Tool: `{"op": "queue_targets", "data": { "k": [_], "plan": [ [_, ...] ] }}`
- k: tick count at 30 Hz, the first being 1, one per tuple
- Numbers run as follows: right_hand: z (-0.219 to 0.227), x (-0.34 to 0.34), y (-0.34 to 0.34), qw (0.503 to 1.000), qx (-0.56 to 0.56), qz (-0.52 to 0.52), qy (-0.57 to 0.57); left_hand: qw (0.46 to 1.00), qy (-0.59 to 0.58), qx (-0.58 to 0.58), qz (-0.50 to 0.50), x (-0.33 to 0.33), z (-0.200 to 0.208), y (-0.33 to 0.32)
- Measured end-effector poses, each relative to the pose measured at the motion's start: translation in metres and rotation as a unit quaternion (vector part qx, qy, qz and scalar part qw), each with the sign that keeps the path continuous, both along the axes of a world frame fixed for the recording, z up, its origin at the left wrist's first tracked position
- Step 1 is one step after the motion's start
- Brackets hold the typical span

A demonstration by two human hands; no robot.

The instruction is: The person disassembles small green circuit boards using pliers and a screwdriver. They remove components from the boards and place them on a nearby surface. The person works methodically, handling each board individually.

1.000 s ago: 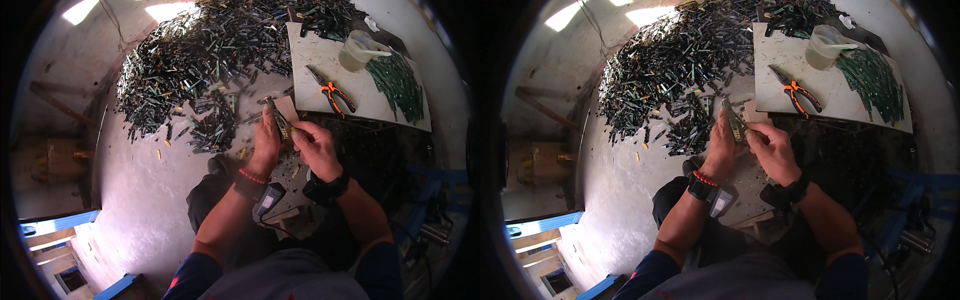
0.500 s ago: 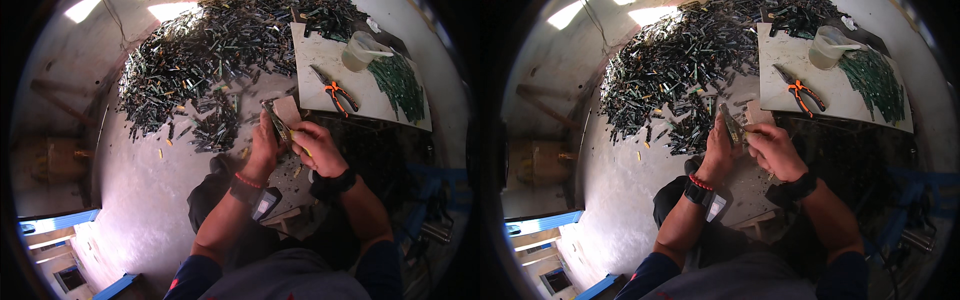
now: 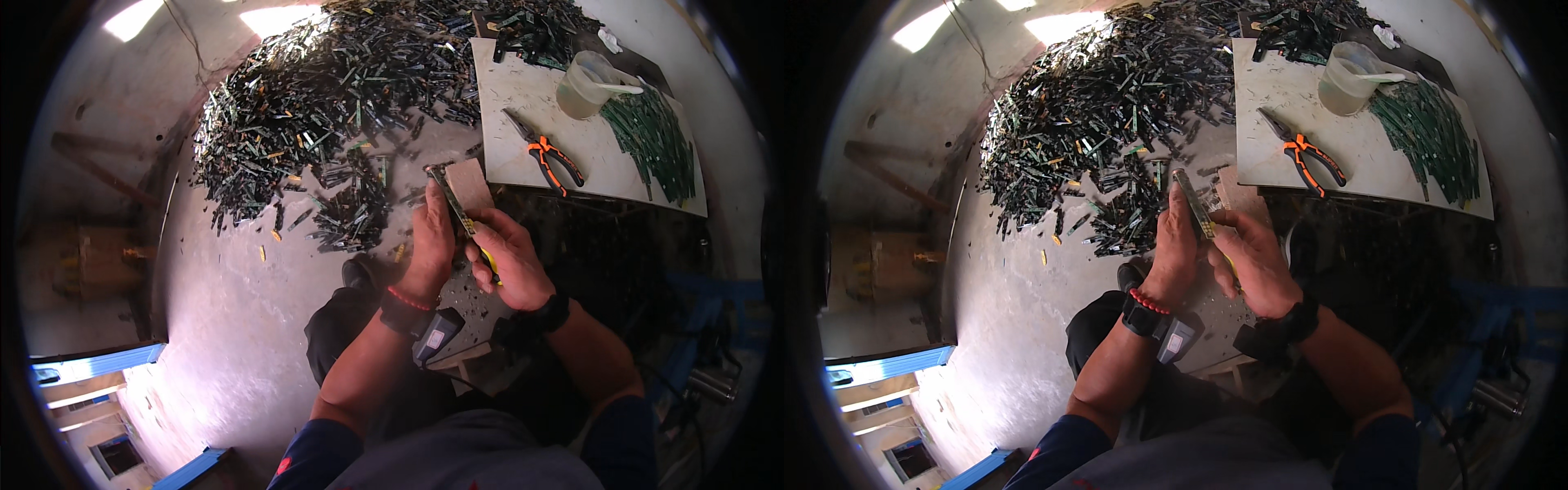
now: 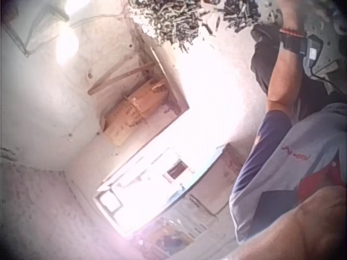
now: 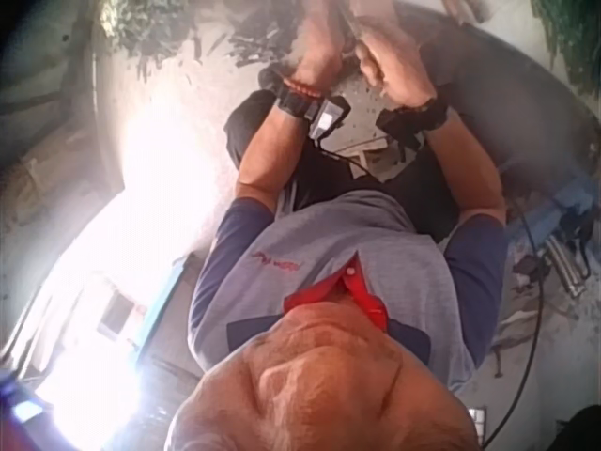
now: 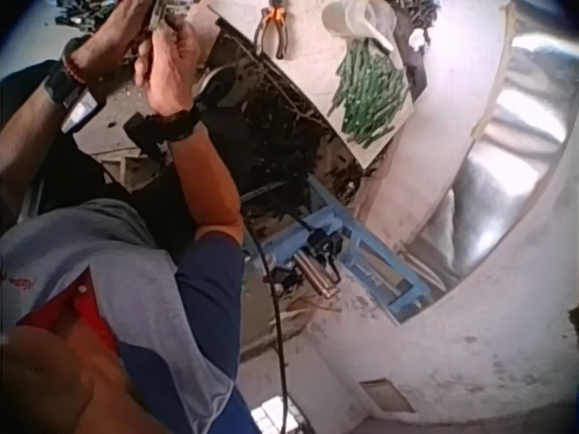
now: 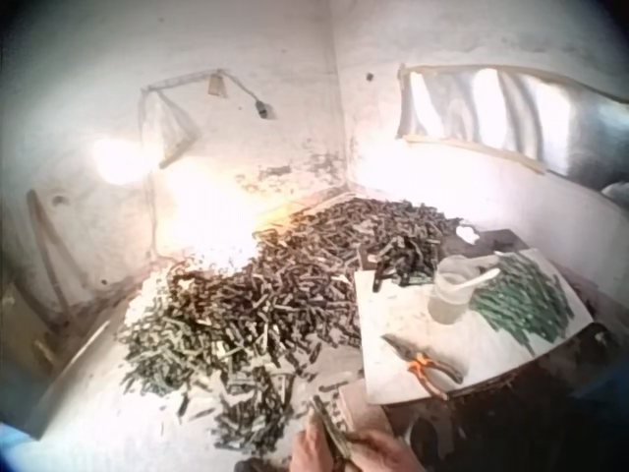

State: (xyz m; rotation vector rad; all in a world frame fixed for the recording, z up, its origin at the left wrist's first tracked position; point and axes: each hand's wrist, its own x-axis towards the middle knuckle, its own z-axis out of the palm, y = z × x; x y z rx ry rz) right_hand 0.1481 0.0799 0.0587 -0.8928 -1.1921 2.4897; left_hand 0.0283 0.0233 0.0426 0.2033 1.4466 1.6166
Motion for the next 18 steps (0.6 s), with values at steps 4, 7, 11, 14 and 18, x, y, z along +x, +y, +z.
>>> {"op": "queue_targets", "data": {
  "k": [4, 7, 11, 14, 18],
  "plan": [
    [-0.006, 0.001, 0.006, 0.998, 0.055, -0.019, -0.038, 0.999, 0.039, 0.004, -0.009, 0.003, -0.001, 0.004],
    [-0.004, 0.001, 0.01, 0.984, 0.165, -0.032, -0.058, 0.999, 0.023, -0.001, -0.024, 0.0, -0.01, 0.005],
    [-0.015, 0.002, 0.017, 0.932, 0.358, -0.045, -0.027, 1.0, -0.018, -0.01, -0.009, 0.004, 0.001, 0.007],
    [-0.015, 0.001, 0.014, 0.776, 0.622, -0.069, -0.082, 0.999, -0.041, -0.018, 0.006, 0.006, 0.007, 0.01],
    [-0.009, -0.002, 0.007, 0.671, 0.722, -0.03, -0.166, 0.998, -0.056, -0.012, -0.018, -0.004, -0.002, 0.006]
  ]
}}
